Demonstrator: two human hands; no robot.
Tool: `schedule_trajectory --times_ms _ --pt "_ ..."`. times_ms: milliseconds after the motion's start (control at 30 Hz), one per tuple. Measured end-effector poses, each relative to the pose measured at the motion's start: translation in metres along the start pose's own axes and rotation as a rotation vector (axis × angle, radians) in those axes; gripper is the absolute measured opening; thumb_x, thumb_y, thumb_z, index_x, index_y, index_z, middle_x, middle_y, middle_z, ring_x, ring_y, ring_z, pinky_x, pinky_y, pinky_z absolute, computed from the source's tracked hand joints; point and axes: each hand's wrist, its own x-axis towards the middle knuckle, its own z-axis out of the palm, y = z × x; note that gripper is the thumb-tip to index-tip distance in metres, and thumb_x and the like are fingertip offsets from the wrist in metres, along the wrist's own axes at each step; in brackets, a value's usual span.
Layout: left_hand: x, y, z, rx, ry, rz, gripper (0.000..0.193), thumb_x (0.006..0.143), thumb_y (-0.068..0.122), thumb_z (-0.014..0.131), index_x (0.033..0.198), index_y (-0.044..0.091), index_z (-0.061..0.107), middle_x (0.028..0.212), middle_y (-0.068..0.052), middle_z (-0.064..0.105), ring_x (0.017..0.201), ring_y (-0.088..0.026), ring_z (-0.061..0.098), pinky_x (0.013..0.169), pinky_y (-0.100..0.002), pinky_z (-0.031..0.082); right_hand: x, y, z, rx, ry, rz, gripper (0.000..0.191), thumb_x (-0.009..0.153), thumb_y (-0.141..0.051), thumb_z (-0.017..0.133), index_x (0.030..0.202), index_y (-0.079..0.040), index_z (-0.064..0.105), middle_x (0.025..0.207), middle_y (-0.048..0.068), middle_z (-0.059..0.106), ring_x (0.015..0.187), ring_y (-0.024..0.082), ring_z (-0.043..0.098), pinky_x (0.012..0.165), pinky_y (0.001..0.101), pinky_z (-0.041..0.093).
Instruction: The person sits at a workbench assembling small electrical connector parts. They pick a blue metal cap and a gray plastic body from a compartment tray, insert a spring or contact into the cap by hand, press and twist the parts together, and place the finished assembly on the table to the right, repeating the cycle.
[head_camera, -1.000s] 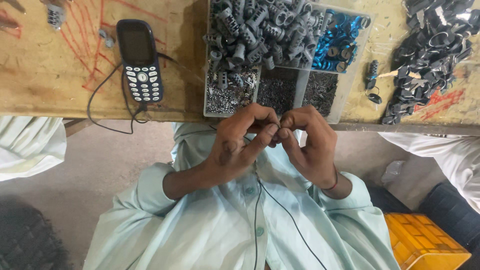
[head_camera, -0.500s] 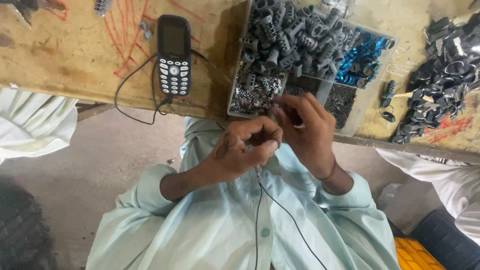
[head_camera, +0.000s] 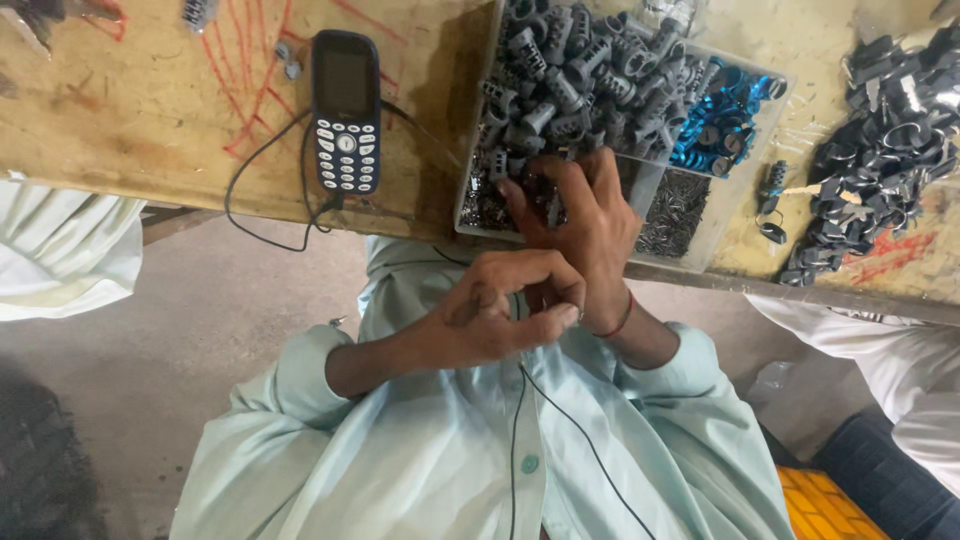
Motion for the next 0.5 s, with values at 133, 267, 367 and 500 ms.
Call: schedule_trajectory --times_ms 133,267,367,500 --pt "-0.003 -0.002 -0.008 -0.078 0.012 -0.009 0.014 0.097 0.016 0.066 0.100 0.002 0.065 0.092 0.000 0.065 0.082 -0.007 0.062 0.075 -0.026 0.053 -0.004 0.013 -0.009 0.137 -0.059 0.042 0.027 0.090 -0.009 0.087 0.109 -0.005 0.068 0.106 0.012 0.059 0.089 0.027 0.064 0.074 0.0368 0.052" --pt "0.006 -0.016 -0.015 -0.258 0.176 -0.074 0.014 0.097 0.014 0.069 0.102 0.001 0.066 0.091 -0.001 0.065 0.079 -0.006 0.060 0.073 -0.024 0.052 -0.013 0.033 -0.036 1.171 -0.318 0.422 0.022 0.096 -0.003 0.075 0.114 -0.006 0.064 0.118 0.010 0.063 0.106 0.018 0.067 0.092 0.0311 0.057" --pt "0.014 -0.024 -0.011 -0.391 0.262 -0.264 0.017 0.093 0.016 0.072 0.100 0.001 0.067 0.081 -0.001 0.066 0.065 -0.005 0.060 0.059 -0.022 0.051 -0.022 0.038 -0.048 0.590 -0.246 0.006 0.039 0.082 0.008 0.075 0.120 0.003 0.065 0.115 0.013 0.066 0.100 0.024 0.065 0.083 0.0329 0.055" --pt "0.015 -0.021 0.001 -0.249 0.288 -0.217 0.020 0.094 0.019 0.074 0.101 0.001 0.068 0.086 0.001 0.068 0.073 -0.001 0.061 0.066 -0.019 0.052 -0.031 0.038 -0.055 0.431 -0.127 -0.116 0.035 0.085 0.016 0.067 0.114 -0.004 0.069 0.126 0.016 0.067 0.110 0.026 0.073 0.094 0.0330 0.061"
